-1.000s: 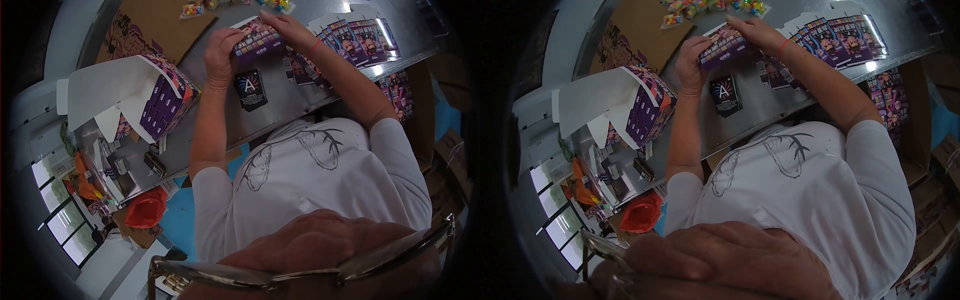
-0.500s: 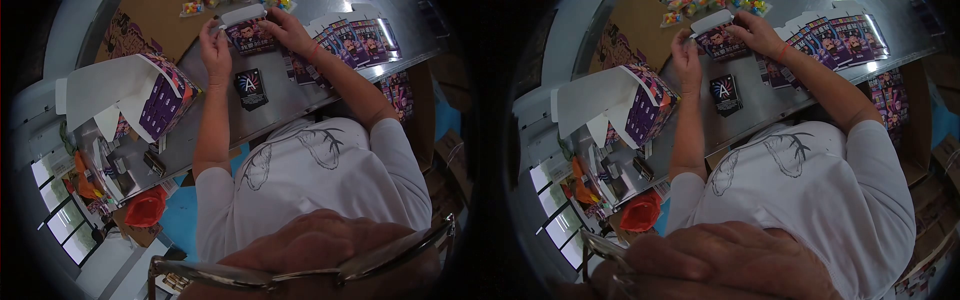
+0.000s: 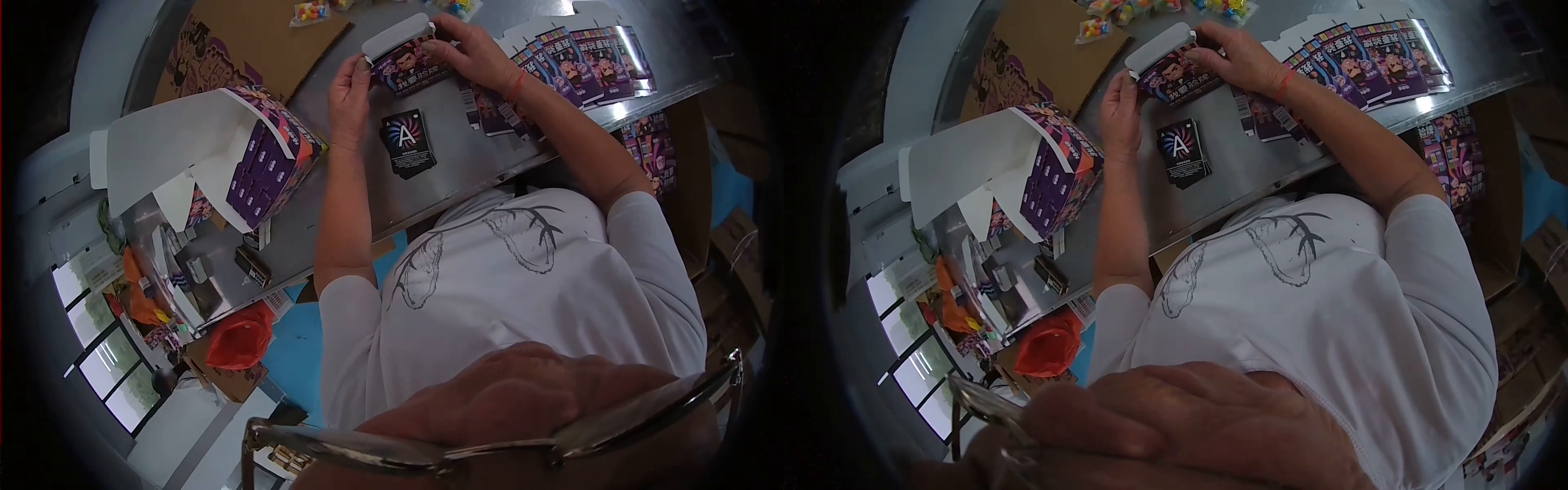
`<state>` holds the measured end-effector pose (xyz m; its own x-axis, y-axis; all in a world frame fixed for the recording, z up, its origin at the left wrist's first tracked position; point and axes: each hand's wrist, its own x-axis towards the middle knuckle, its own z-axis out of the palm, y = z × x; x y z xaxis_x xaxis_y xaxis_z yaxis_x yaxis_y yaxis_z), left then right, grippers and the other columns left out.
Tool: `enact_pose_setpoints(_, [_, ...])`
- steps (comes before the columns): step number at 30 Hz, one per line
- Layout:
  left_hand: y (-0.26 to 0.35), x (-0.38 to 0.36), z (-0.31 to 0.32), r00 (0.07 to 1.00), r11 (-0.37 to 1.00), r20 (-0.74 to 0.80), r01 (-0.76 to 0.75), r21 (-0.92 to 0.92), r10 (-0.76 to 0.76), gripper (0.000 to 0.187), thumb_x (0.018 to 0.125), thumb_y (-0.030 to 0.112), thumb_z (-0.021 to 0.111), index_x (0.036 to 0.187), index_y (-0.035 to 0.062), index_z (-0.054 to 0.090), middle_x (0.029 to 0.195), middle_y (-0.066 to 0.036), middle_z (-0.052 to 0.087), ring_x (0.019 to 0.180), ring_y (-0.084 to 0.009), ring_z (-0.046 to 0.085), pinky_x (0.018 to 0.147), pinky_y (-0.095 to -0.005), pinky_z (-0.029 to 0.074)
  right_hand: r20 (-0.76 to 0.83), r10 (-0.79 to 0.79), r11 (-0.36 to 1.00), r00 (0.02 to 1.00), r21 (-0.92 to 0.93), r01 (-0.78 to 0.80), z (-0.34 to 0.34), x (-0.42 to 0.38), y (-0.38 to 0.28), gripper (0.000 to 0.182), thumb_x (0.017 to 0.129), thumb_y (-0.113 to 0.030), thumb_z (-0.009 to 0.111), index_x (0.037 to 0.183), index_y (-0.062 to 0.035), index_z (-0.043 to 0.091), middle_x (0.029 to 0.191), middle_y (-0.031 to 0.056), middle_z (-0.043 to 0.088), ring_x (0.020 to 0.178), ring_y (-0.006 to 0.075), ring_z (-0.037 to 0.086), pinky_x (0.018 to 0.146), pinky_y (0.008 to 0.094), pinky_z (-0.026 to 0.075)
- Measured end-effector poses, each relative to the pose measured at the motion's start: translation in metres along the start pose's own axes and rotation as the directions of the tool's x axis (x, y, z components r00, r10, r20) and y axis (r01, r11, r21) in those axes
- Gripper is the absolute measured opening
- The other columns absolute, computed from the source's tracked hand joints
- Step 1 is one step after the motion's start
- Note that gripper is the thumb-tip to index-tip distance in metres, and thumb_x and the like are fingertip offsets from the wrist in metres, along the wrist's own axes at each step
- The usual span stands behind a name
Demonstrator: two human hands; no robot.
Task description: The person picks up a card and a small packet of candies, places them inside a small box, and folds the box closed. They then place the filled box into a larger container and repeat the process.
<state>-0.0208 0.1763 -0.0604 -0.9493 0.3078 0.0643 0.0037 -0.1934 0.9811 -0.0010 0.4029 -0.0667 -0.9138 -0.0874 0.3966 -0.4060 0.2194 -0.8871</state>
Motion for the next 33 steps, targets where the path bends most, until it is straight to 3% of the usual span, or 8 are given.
enact_pose_setpoints(6, [0.013, 0.008, 0.000, 0.999, 0.995, -0.029, 0.040, 0.092, -0.038, 0.026, 0.092, 0.022, 0.059, 0.108, 0.0007, 0.060, 0.085, 0.000, 0.061, 0.074, -0.0054, 0.054, 0.068, -0.0209, 0.045, 0.023, 0.035, 0.999, 0.999, -0.029, -0.034, 0.000, -0.002, -0.007, 0.031, 0.091, -0.024, 0.059, 0.113, -0.0034, 0.055, 0.087, 0.0098, 0.064, 0.077, 0.0163, 0.061, 0.071, 0.0305, 0.050])
enact_pose_setpoints(8, [0.022, 0.011, 0.001, 0.998, 0.965, -0.047, 0.059, 0.256, -0.049, 0.022, 0.092, 0.018, 0.057, 0.106, 0.0003, 0.059, 0.079, -0.001, 0.060, 0.070, -0.0064, 0.055, 0.063, -0.0223, 0.045, 0.032, 0.078, 0.995, 0.996, 0.065, -0.080, 0.002, -0.005, -0.012, 0.030, 0.093, -0.026, 0.057, 0.112, -0.0028, 0.055, 0.085, 0.0081, 0.063, 0.077, 0.0149, 0.060, 0.070, 0.0292, 0.049])
enact_pose_setpoints(10, [0.022, 0.012, 0.003, 0.997, 0.967, -0.056, 0.057, 0.247, -0.045, 0.022, 0.092, 0.017, 0.057, 0.106, -0.0001, 0.058, 0.077, -0.001, 0.059, 0.068, -0.0064, 0.054, 0.060, -0.0219, 0.043, 0.042, 0.118, 0.980, 0.992, 0.158, -0.123, 0.000, -0.006, -0.012, 0.031, 0.094, -0.027, 0.054, 0.111, -0.0023, 0.056, 0.083, 0.0063, 0.063, 0.076, 0.0135, 0.059, 0.070, 0.0278, 0.049])
enact_pose_setpoints(15, [0.022, 0.007, 0.011, 0.997, 0.982, -0.030, 0.071, 0.175, -0.067, 0.021, 0.093, 0.016, 0.056, 0.105, 0.0000, 0.058, 0.076, -0.001, 0.058, 0.066, -0.0074, 0.054, 0.057, -0.0218, 0.044, -0.013, 0.146, 0.989, 0.989, 0.018, -0.146, -0.007, -0.005, -0.015, 0.036, 0.095, -0.034, 0.050, 0.104, -0.0006, 0.061, 0.082, 0.0030, 0.061, 0.077, 0.0090, 0.056, 0.070, 0.0246, 0.047])
enact_pose_setpoints(17, [0.017, 0.004, 0.012, 1.000, 0.998, -0.023, 0.006, 0.066, -0.005, 0.023, 0.093, 0.018, 0.056, 0.105, -0.0014, 0.059, 0.078, -0.002, 0.060, 0.063, -0.0068, 0.054, 0.059, -0.0210, 0.046, -0.017, 0.141, 0.989, 0.990, 0.052, -0.140, -0.006, -0.003, -0.018, 0.036, 0.094, -0.034, 0.052, 0.104, -0.0010, 0.061, 0.082, 0.0025, 0.061, 0.078, 0.0084, 0.056, 0.071, 0.0243, 0.046])
enact_pose_setpoints(28, [0.026, 0.003, 0.013, 0.997, 0.990, 0.021, 0.075, 0.116, -0.078, 0.017, 0.090, 0.013, 0.059, 0.099, -0.0005, 0.058, 0.082, -0.002, 0.059, 0.065, -0.0069, 0.053, 0.058, -0.0215, 0.046, 0.024, 0.171, 0.974, 0.985, 0.149, -0.173, -0.006, -0.002, -0.020, 0.035, 0.091, -0.032, 0.057, 0.106, -0.0015, 0.061, 0.085, 0.0008, 0.061, 0.079, 0.0065, 0.054, 0.072, 0.0223, 0.045])
enact_pose_setpoints(31, [0.029, 0.003, 0.012, 0.995, 0.987, 0.024, 0.094, 0.133, -0.098, 0.015, 0.089, 0.011, 0.058, 0.098, -0.0007, 0.058, 0.082, -0.002, 0.058, 0.064, -0.0070, 0.053, 0.057, -0.0216, 0.046, 0.095, 0.181, 0.968, 0.979, 0.160, -0.195, -0.010, 0.001, -0.024, 0.033, 0.090, -0.030, 0.057, 0.106, -0.0006, 0.061, 0.082, 0.0009, 0.060, 0.076, 0.0065, 0.052, 0.069, 0.0224, 0.043])
enact_pose_setpoints(33, [0.031, 0.004, 0.012, 0.994, 0.985, 0.030, 0.098, 0.144, -0.103, 0.015, 0.088, 0.010, 0.058, 0.098, -0.0008, 0.058, 0.082, -0.003, 0.058, 0.064, -0.0071, 0.053, 0.056, -0.0217, 0.046, 0.189, 0.267, 0.961, 0.945, 0.027, -0.277, -0.014, 0.005, -0.031, 0.033, 0.088, -0.027, 0.057, 0.106, 0.0005, 0.059, 0.080, 0.0011, 0.058, 0.074, 0.0067, 0.051, 0.066, 0.0231, 0.042])
